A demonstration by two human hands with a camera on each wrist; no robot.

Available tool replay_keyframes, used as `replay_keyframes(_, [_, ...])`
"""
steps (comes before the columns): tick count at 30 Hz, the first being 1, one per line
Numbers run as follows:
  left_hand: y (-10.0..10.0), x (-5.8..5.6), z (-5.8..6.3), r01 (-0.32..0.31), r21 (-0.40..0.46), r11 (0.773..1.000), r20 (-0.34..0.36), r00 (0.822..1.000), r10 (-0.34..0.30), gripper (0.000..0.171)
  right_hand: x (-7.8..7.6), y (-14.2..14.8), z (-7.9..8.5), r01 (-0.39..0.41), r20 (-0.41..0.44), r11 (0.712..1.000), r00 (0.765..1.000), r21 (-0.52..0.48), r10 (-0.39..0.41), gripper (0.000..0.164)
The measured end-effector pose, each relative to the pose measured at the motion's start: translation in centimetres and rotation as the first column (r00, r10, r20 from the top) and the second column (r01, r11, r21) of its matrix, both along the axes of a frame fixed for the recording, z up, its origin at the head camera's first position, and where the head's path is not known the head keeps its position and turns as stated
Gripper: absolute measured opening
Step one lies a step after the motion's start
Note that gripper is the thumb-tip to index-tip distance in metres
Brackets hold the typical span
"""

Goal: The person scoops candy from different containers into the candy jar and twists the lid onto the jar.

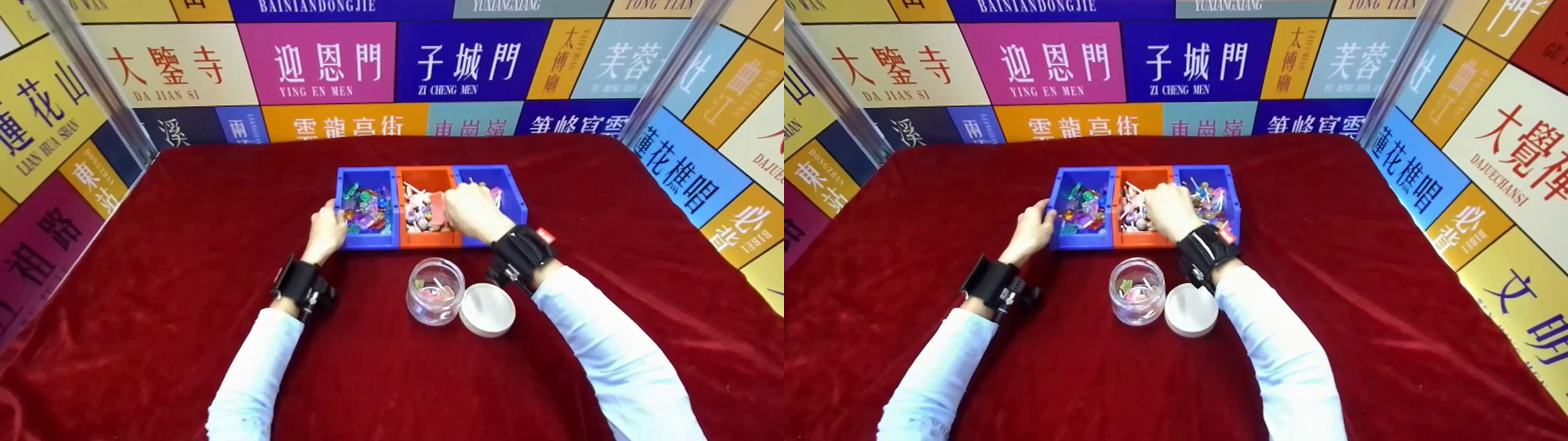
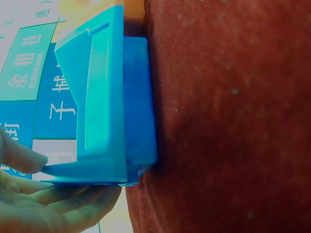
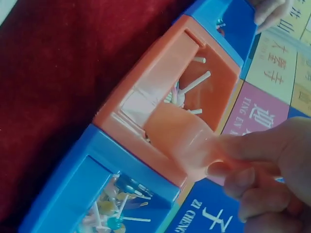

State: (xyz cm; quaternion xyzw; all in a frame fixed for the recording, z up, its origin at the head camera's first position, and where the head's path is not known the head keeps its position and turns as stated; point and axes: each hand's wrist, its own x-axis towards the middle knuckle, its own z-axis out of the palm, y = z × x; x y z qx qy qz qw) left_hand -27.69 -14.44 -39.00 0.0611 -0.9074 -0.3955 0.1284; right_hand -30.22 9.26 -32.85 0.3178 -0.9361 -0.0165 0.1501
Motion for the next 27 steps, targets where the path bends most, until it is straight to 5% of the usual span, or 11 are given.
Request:
replay_keyframes(11, [-0.2,0.1,0.0,0.002,0.005,1.0,-0.014,1.0,-0.002,0.037,0.4,-2.2,0.7,-0.051,-0.01,0.991,0.999,0.122,0.053,0.008])
replay_keyframes(15, [-0.2,0.1,-0.1,0.01,-0.001,1.0,-0.012,1.0,-0.01,0.037,0.1,-2.1,1.1,0.006,0.115,0.994,0.993,0.109,-0.019,0.009])
replay_keyframes(20, [-0.3,0.0,0.0,0.012,-0.007,1.0,0.0,1.0,-0.012,0.038,-1.0,-1.3,2.0,0.099,0.293,0.992,0.949,0.077,-0.117,0.01])
replay_keyframes(27, [-0.2,0.0,0.0,0.018,-0.034,0.999,-0.018,1.0,-0.018,0.036,-1.9,-0.6,2.4,0.107,0.367,0.993,0.923,0.046,-0.116,0.009])
